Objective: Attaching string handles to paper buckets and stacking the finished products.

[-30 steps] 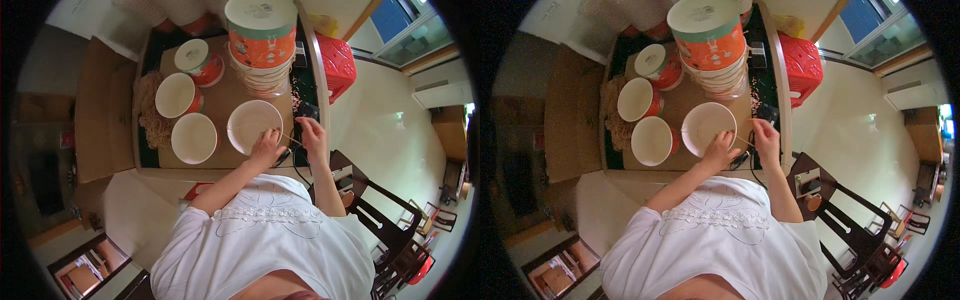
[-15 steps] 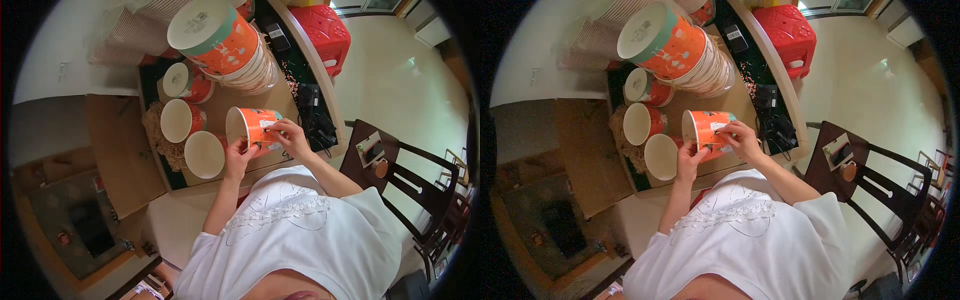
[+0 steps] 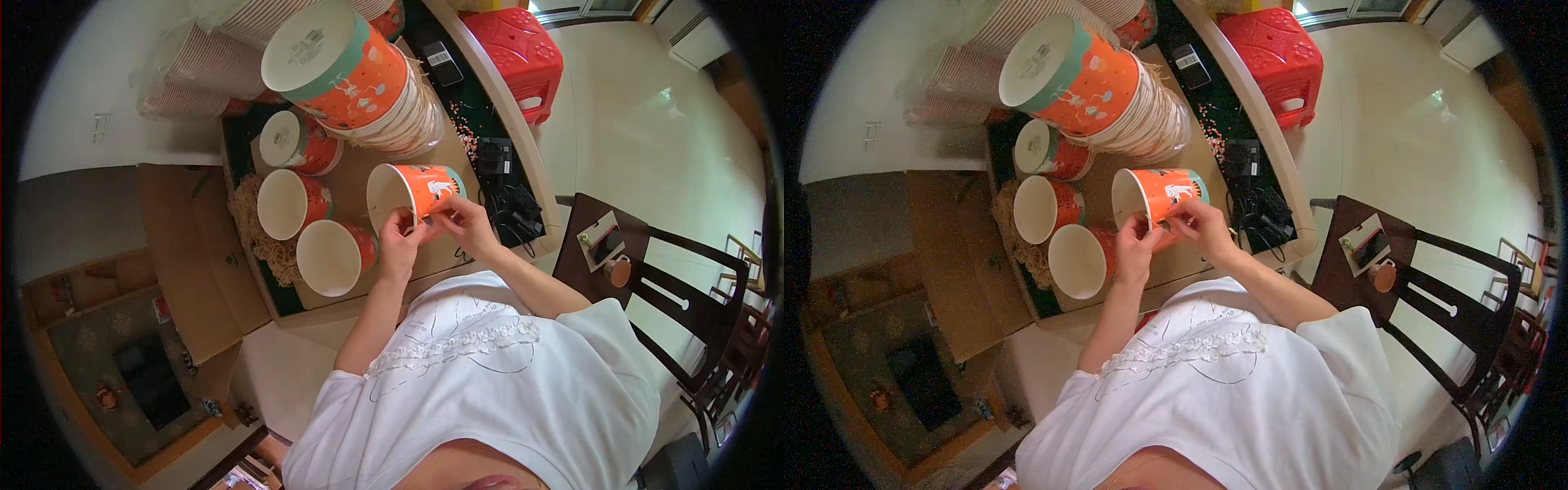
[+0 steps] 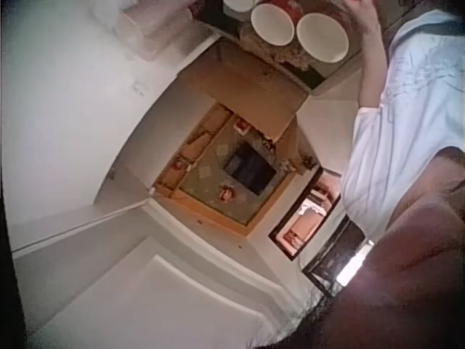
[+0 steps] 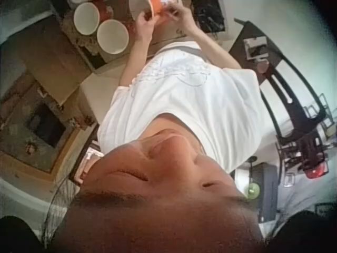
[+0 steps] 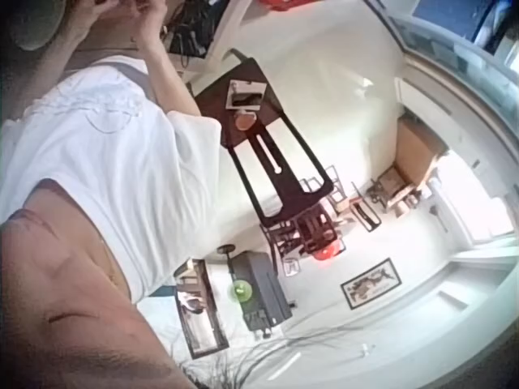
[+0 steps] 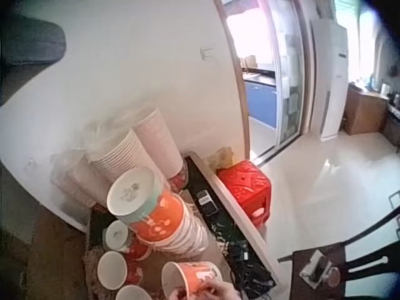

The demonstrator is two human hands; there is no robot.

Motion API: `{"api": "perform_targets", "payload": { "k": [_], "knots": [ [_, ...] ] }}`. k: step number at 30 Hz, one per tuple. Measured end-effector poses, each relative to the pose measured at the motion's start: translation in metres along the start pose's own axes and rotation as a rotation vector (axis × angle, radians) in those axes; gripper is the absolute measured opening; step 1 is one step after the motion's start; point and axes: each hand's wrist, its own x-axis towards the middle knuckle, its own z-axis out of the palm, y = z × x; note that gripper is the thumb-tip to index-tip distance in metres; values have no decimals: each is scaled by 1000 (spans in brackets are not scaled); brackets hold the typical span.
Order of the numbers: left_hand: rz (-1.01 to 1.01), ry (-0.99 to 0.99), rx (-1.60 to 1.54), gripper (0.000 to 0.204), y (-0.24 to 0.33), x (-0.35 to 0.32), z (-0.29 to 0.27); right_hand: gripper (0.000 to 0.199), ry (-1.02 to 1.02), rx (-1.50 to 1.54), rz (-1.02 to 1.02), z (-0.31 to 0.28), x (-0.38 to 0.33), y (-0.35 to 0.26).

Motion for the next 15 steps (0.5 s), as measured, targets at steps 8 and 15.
{"api": "perform_targets", "payload": {
  "k": [8, 15],
  "knots": [
    [123, 93, 239, 19, -1, -1, 10, 9, 7, 21, -76, 4, -1, -5],
    [38, 133, 281, 22, -9, 5, 11, 9, 15, -100, -79, 6, -5, -6]
  ]
}}
